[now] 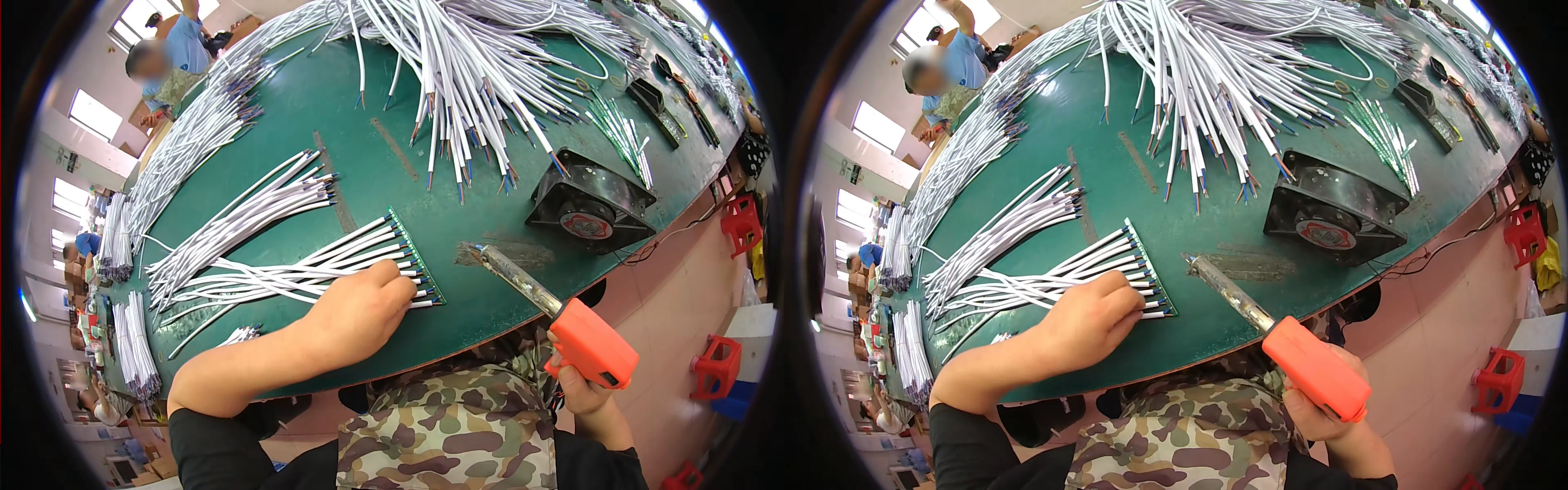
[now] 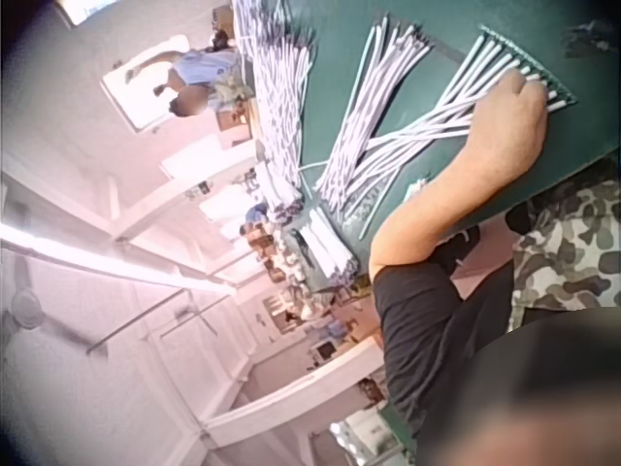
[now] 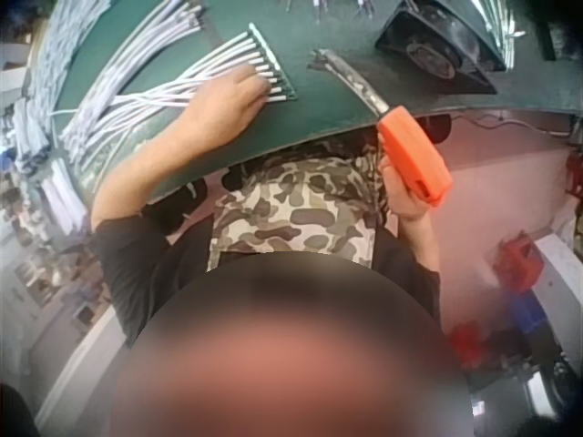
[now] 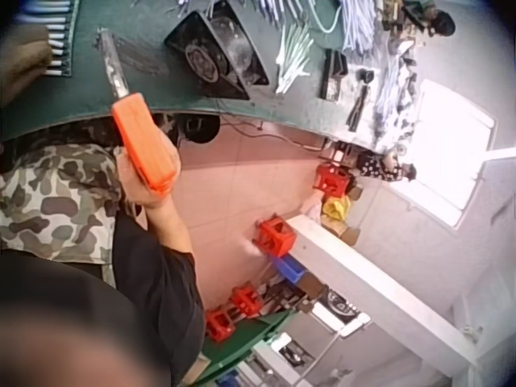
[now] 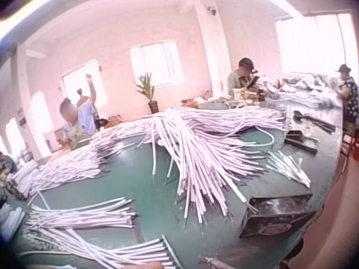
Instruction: The person solders wire bundles to a small circuit board component using a soldering iron.
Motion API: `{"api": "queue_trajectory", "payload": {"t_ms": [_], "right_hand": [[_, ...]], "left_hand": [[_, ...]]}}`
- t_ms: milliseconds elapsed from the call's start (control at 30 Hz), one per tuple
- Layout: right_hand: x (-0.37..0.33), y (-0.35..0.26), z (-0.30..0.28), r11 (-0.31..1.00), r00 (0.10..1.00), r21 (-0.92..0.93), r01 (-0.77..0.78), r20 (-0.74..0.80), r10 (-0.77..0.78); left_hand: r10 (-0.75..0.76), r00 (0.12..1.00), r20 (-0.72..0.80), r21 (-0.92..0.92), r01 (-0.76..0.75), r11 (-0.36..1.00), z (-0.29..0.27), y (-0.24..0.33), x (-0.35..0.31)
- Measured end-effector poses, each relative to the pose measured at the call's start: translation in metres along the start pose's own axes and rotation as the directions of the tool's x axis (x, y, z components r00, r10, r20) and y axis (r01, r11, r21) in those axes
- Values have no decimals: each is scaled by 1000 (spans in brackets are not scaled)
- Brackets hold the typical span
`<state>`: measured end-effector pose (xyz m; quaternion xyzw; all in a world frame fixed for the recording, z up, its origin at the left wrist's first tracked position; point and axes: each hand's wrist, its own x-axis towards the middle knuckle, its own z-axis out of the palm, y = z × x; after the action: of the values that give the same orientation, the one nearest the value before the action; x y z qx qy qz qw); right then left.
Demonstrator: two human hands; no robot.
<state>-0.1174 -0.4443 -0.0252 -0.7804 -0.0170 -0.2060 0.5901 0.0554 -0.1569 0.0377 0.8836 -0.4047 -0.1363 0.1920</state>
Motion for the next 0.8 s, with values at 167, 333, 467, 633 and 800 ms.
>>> {"api": "queue_trajectory", "payload": {"t_ms": [167, 333, 467, 633, 800], "right_hand": [[2, 0, 0, 999, 999, -9, 49, 21, -49], [-3, 2, -1, 999, 999, 9, 50, 3, -50], [-5, 1, -2, 998, 998, -19, 58, 14, -58], [-3, -2, -2, 999, 999, 16, 43, 3, -43], [-4, -1, -4, 1000, 1000, 19, -13, 12, 13]], "left_hand": [[262, 965, -24, 333, -239, 912, 9, 2, -13], [162, 982, 93, 357, -184, 916, -1, 9, -8], [19, 989, 145, 8, -20, 1000, -17, 6, 2], [116, 973, 201, -217, -72, 974, -23, -14, 20], [161, 973, 167, -122, -141, 982, -25, -9, 26]]}}
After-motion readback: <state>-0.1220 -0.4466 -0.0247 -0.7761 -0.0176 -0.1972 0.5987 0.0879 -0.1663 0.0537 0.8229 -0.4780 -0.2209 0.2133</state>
